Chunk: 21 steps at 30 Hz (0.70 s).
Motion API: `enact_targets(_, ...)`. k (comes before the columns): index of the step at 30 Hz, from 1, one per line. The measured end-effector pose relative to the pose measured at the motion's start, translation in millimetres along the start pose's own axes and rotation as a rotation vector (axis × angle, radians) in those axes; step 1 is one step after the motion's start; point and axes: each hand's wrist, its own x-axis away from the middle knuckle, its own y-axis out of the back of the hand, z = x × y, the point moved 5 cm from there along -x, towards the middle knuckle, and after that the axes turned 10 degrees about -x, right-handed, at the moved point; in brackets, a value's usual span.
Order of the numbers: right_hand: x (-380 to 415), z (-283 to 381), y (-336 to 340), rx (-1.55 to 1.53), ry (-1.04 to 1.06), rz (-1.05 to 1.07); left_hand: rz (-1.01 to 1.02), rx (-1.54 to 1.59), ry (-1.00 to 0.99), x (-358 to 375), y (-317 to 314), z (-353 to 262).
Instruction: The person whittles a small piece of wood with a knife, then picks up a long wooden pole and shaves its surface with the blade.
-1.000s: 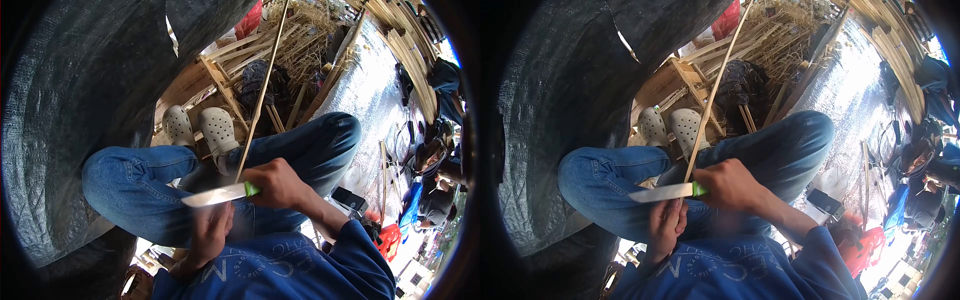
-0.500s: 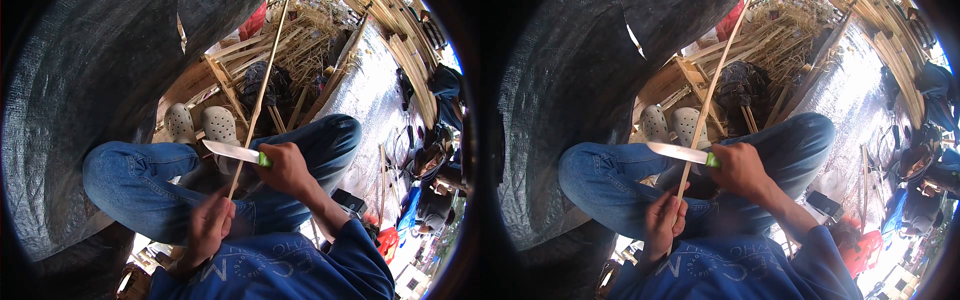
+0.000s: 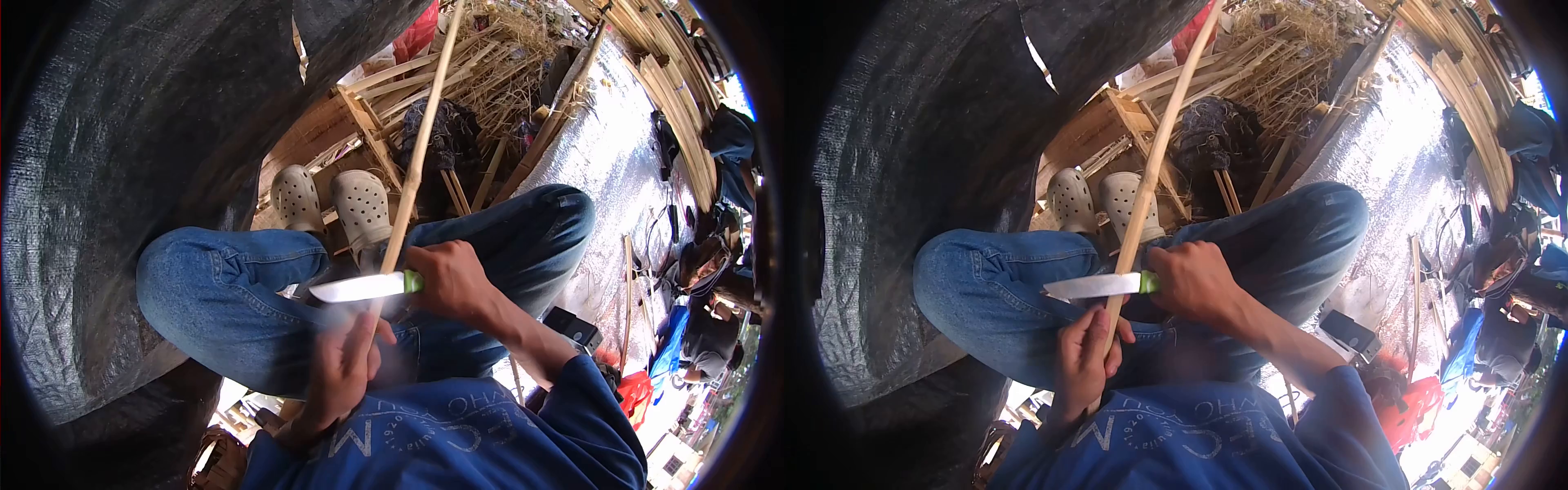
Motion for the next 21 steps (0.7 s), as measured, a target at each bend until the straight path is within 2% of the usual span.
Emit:
enact_targets(5,-17,-8,7,0.071,-0.054,-0.144,-0.047,-0.020,0.004,-7,2,-10)
enact_targets(6,-24,-29,12,0.054,-0.076,-0.284,-0.022,0.006,0.017,-5,1,-6)
enact_targets(8,-38,-57,42,0.130,-0.359,-0.403,0.026,0.029,0.043,0,-2,1)
enact_targets(9,-39,-70,54,0.107,-0.350,-0.521,0.073,0.055,0.065,2,-5,5)
enact_targets(10,-37,-69,59,0.102,-0.296,-0.518,0.088,0.089,0.084,5,-7,10)
enact_targets(13,-25,-46,44,0.081,-0.178,-0.367,0.133,0.241,0.150,2,-10,15)
enact_targets(17,10,-15,-18,-0.055,0.006,0.093,0.102,0.253,0.172,-9,-2,16)
enact_targets(21,12,-8,-22,-0.094,-0.006,0.088,0.078,0.198,0.216,-4,-1,20)
